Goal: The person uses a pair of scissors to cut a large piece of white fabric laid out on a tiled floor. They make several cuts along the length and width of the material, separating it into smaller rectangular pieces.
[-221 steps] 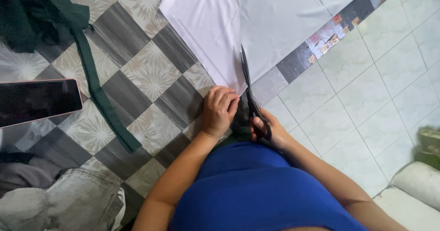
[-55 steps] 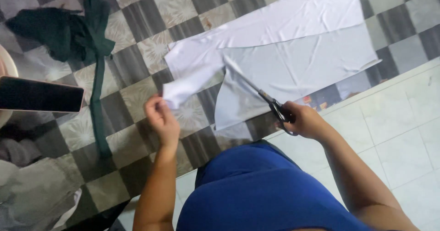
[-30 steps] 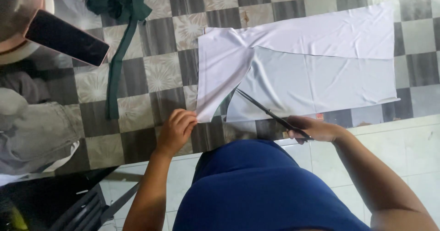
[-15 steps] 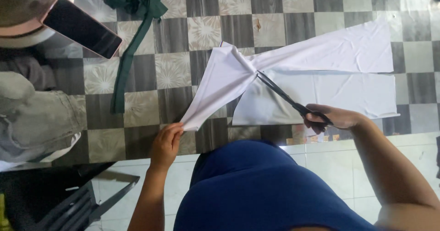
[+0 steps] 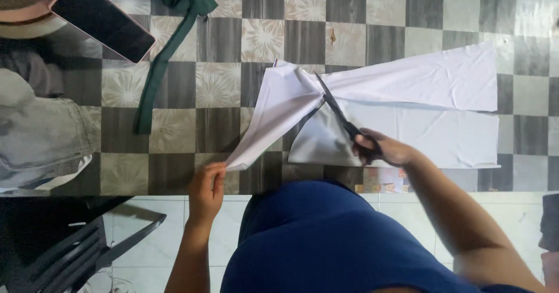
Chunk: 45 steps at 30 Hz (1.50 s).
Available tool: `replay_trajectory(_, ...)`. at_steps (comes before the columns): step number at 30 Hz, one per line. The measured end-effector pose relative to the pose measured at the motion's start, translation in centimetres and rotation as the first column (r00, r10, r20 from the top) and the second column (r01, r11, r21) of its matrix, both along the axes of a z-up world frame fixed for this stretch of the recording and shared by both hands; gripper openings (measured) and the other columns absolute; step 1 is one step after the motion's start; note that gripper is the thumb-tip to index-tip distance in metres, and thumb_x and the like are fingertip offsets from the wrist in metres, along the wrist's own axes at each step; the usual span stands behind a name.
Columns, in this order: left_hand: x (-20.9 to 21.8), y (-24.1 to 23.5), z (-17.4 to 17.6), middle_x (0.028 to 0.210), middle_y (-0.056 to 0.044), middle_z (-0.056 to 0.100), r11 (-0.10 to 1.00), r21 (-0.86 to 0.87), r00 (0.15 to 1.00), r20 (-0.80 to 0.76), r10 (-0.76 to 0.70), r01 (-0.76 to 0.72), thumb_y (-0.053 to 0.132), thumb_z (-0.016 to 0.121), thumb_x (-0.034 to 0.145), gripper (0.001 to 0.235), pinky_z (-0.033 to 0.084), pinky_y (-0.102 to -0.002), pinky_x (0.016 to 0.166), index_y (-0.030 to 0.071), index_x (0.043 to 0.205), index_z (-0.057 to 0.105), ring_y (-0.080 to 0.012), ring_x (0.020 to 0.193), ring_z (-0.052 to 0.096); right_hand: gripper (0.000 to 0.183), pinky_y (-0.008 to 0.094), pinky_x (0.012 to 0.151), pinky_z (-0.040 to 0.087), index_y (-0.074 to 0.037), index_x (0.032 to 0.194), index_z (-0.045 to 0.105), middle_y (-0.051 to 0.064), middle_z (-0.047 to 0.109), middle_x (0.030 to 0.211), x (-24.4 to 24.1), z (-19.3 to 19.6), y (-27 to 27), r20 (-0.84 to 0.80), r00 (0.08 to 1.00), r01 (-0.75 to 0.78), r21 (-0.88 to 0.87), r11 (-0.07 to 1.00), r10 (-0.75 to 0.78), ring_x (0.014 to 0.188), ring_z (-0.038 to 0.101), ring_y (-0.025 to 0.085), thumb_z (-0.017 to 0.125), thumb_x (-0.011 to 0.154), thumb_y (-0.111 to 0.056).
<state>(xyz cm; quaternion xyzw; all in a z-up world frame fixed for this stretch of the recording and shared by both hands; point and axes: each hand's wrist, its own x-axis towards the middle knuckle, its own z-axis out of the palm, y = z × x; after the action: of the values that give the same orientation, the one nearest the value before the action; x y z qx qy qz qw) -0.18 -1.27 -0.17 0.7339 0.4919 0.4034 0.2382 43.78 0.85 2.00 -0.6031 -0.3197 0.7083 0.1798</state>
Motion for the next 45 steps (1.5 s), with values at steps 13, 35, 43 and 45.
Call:
replay_trajectory(13,0.0,-1.2,-2.0,0.091,-0.004,0.065,0.994,-0.036,0.993,-0.048,-0.107,0.105,0.012,0.058,0.091,0.005,0.052,-0.034,0.077,0.009,0.093,0.061,-0.0243,0.084,0.066,0.048,0.036,0.039,0.05,-0.001,0.1,0.05,0.017,0.051,0.066,-6.4,-8.1,-1.0,-0.081,0.895,0.445,0.103,0.89,-0.438,0.043,0.055,0.026,0.073,0.085,-0.04)
replay_trajectory(35,-2.2,-1.0,0.4,0.091,-0.007,0.067,0.933,-0.311,0.972,0.086,0.217,-0.181,0.007,0.066,0.087,0.011,0.054,-0.029,0.073,0.007,0.099,0.066,-0.0232,0.085,0.066,0.043,0.03,0.046,0.051,0.002,0.083,0.065,0.01,0.061,0.054,-2.5,4.0,-3.8,-0.14,0.813,-0.571,0.003,0.821,0.566,0.046,0.063,0.022,0.065,0.082,-0.041)
replay_trajectory(43,-1.6,-2.3,0.2,0.111,-0.011,0.06,0.775,-0.615,0.882,0.273,0.383,-0.146,-0.006,0.067,0.075,0.032,0.051,-0.031,0.082,0.006,0.105,0.066,-0.0197,0.104,0.06,0.035,0.029,0.047,0.052,-0.002,0.085,0.061,0.012,0.064,0.058,-5.9,4.1,-3.1,-0.176,0.848,-0.492,0.089,0.866,0.5,0.053,0.066,0.022,0.061,0.087,-0.037)
replay_trajectory(45,-1.4,-2.9,0.6,0.107,-0.014,0.061,0.668,-0.73,0.833,0.276,0.48,-0.143,-0.004,0.066,0.077,0.037,0.051,-0.029,0.082,0.005,0.113,0.064,-0.0181,0.093,0.058,0.038,0.031,0.048,0.053,0.0,0.087,0.062,0.013,0.064,0.06,-5.6,2.7,-3.6,-0.147,0.861,-0.478,0.098,0.873,0.487,0.053,0.065,0.023,0.061,0.086,-0.038)
